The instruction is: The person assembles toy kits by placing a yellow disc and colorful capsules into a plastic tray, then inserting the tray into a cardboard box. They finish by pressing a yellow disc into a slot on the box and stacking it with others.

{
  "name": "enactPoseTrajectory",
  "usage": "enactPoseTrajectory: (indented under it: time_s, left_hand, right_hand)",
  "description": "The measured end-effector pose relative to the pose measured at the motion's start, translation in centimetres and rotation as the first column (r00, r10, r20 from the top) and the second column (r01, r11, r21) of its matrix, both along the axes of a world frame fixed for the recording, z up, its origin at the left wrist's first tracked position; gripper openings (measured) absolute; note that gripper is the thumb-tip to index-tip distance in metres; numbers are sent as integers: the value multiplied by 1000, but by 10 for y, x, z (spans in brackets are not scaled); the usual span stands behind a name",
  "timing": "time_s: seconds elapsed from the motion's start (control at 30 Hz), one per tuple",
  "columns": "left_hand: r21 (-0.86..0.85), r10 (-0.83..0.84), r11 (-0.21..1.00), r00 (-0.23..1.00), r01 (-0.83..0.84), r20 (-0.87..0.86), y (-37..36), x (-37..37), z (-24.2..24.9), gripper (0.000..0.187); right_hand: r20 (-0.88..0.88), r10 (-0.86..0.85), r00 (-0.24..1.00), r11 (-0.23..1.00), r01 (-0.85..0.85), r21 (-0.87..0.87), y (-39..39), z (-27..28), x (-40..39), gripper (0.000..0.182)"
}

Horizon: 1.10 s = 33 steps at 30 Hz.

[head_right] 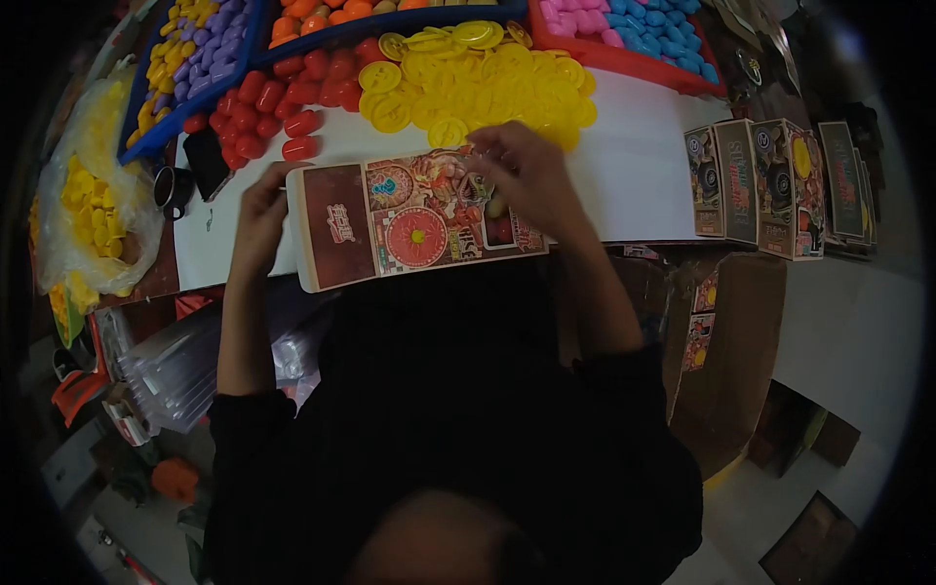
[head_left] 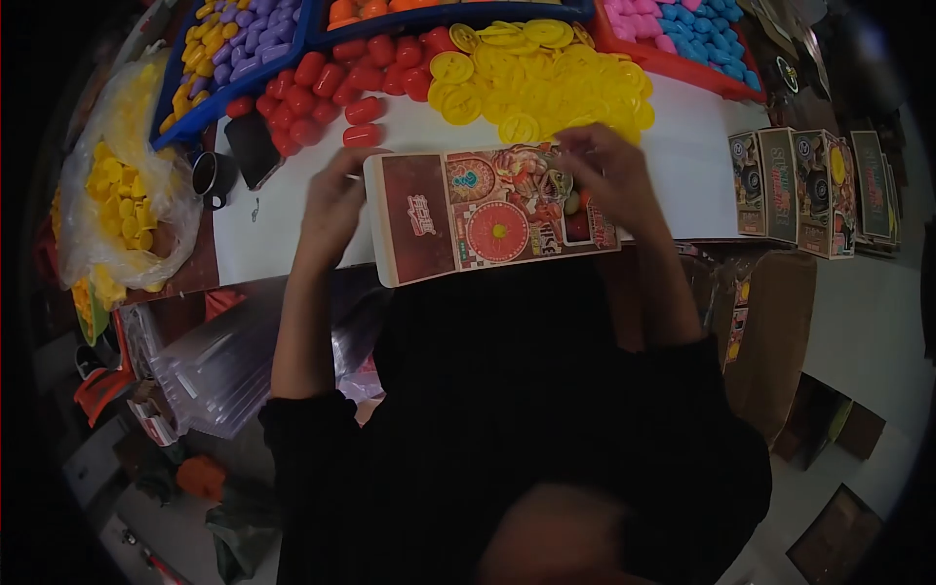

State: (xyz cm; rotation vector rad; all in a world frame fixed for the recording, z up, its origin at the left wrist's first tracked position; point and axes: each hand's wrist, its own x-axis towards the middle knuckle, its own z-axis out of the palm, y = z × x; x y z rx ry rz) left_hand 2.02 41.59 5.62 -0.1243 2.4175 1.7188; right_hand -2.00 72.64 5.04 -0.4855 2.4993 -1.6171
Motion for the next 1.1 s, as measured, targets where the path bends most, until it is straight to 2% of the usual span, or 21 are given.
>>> enactPoseTrajectory:
  time_s: [0.03,0.07,0.1,0.13,0.17,0.23,0.27,0.33,0.37,0.43,0.47,0.53,0.57,0.63,0.67,0.73,0.77,0.83,0.97,1.03,1.1]
  left_hand:
    - [-86,106,988,963,-131,-246,-14,1,-6,21]
    - [-154,97,973,907,-174,-411,-9,13,11,17]
    - [-179,-6,980,897,-82,-442,1,26,27,17]
    - [-208,-108,978,876,9,-470,12,38,37,17]
    - [-276,-278,949,826,155,-491,21,47,36,22]
    - [-469,-497,838,742,278,-449,43,61,33,36]
    - [-474,-499,836,740,276,-450,52,64,25,36]
    - [-555,-487,801,782,224,-388,65,71,4,53]
    - [-553,-484,803,786,224,-385,66,71,-7,53]
    - [-517,-431,840,782,165,-451,68,67,-22,63]
    - [-514,-432,841,782,168,-450,70,64,-23,63]
    - [-529,-444,831,777,171,-446,75,57,-21,61]
    - [-525,-435,835,782,166,-447,78,52,-20,61]
    - [-604,-512,774,751,192,-417,83,43,-17,53]
    - [-599,-509,777,752,192,-419,85,42,-14,53]
    - [-836,-638,527,721,153,-271,90,40,-9,54]
    - [-831,-632,535,724,152,-275,93,40,-7,54]
    - [-907,-694,404,686,119,-219,94,38,-3,50]
    - [-882,-670,460,691,98,-273,93,33,-6,52]
    - [-775,-611,618,701,133,-368,86,31,-6,40]
    - [-751,-583,643,732,150,-352,84,32,-4,49]
  right_hand:
    - [-152,-85,985,983,107,147,4,8,-19,30]
    - [-153,-85,985,984,107,143,0,8,-39,30]
    - [-178,64,982,895,23,445,-6,8,-58,30]
    - [-156,211,965,708,-41,705,-14,9,-68,32]
    - [-164,213,963,712,-38,701,-28,13,-71,32]
    - [8,219,976,336,-83,938,-59,18,-75,40]
    - [3,219,976,340,-80,937,-63,14,-79,40]
    - [57,212,976,272,-115,955,-68,-3,-89,46]
    - [63,215,975,270,-122,955,-67,-7,-91,46]
    - [-76,220,973,405,-20,914,-59,-13,-88,45]
    - [-73,218,973,402,-21,915,-53,-10,-86,45]
    - [-314,193,930,655,115,746,-38,4,-80,34]
    - [-310,202,929,653,108,750,-34,12,-69,34]
    - [-439,109,892,794,187,578,-28,27,-35,32]
    - [-438,113,892,791,186,583,-26,23,-22,32]
    - [-512,355,782,658,179,731,-18,9,3,40]
    - [-507,364,781,652,174,738,-16,11,13,40]
    - [-315,394,863,731,-87,677,-13,15,25,50]
    - [-204,405,891,795,-233,561,-8,25,23,54]
    - [-201,377,904,818,-223,530,-12,29,23,53]
    - [-227,420,879,815,-256,520,-10,22,19,52]
